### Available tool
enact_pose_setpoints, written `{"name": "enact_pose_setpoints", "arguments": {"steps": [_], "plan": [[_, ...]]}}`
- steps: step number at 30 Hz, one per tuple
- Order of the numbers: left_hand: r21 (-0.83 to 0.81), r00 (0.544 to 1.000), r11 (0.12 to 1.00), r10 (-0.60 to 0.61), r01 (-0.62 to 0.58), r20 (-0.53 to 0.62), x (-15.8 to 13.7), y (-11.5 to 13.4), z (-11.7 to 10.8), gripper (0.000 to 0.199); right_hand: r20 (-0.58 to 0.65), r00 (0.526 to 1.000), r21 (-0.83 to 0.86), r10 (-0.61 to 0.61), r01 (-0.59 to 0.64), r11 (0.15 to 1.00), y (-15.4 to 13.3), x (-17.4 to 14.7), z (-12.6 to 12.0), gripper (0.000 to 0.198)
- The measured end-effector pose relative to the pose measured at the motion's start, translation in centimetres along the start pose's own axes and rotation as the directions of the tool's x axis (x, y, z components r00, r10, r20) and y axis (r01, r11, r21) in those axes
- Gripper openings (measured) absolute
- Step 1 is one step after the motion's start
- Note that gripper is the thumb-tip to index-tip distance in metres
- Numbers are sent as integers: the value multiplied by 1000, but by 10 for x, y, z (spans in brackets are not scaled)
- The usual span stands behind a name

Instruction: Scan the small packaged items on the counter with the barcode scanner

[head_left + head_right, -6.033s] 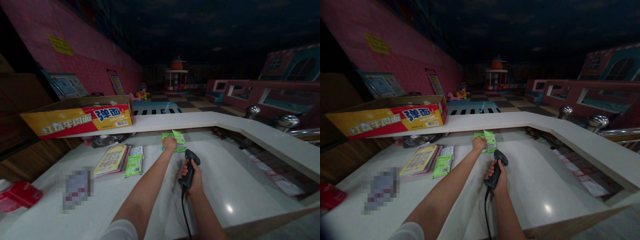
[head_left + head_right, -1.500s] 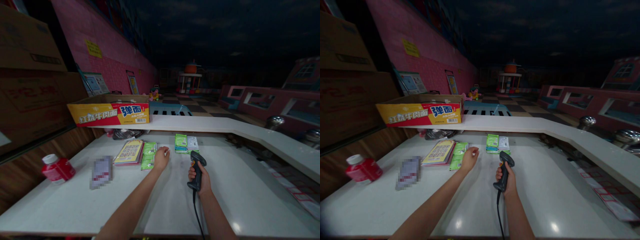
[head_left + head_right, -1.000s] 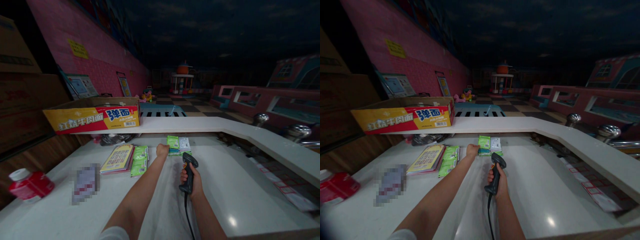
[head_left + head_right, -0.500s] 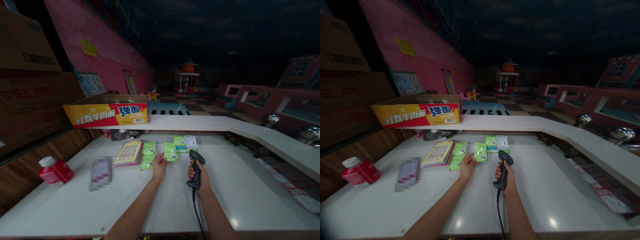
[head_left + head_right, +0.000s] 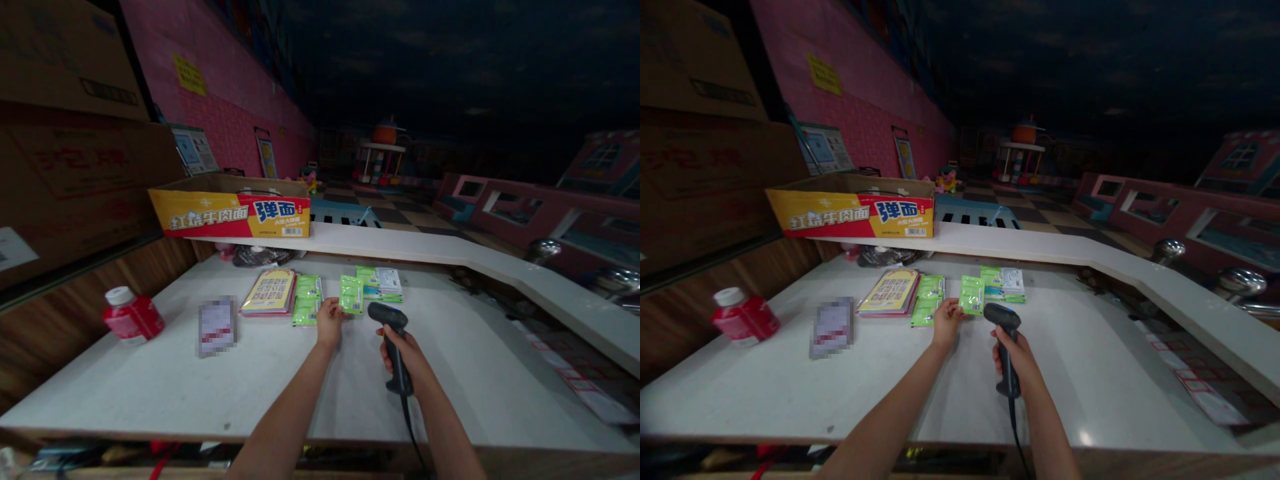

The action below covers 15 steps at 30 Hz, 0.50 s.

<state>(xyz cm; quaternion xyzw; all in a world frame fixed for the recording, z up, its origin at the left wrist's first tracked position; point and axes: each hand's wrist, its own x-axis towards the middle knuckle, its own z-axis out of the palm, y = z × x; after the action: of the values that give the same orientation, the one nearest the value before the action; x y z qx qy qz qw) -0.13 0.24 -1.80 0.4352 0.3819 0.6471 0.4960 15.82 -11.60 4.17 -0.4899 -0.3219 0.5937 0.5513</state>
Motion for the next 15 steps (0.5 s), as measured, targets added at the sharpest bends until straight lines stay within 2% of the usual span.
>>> {"name": "enact_pose_setpoints", "arguments": {"steps": [4,8,15], "plan": [[50,1000,999,-8,9,-11,0,2,2,28,-58,998,-109,-37,30,994,-5,-23,3,40],[148,1000,989,-18,20,-17,1,2,2,20,-75,997,-108,-35,27,994,-10,-32,3,40],[-18,1000,1000,-5,5,-4,-1,0,2,35,-79,997,-94,-3,-4,996,-7,-22,0,41]]}}
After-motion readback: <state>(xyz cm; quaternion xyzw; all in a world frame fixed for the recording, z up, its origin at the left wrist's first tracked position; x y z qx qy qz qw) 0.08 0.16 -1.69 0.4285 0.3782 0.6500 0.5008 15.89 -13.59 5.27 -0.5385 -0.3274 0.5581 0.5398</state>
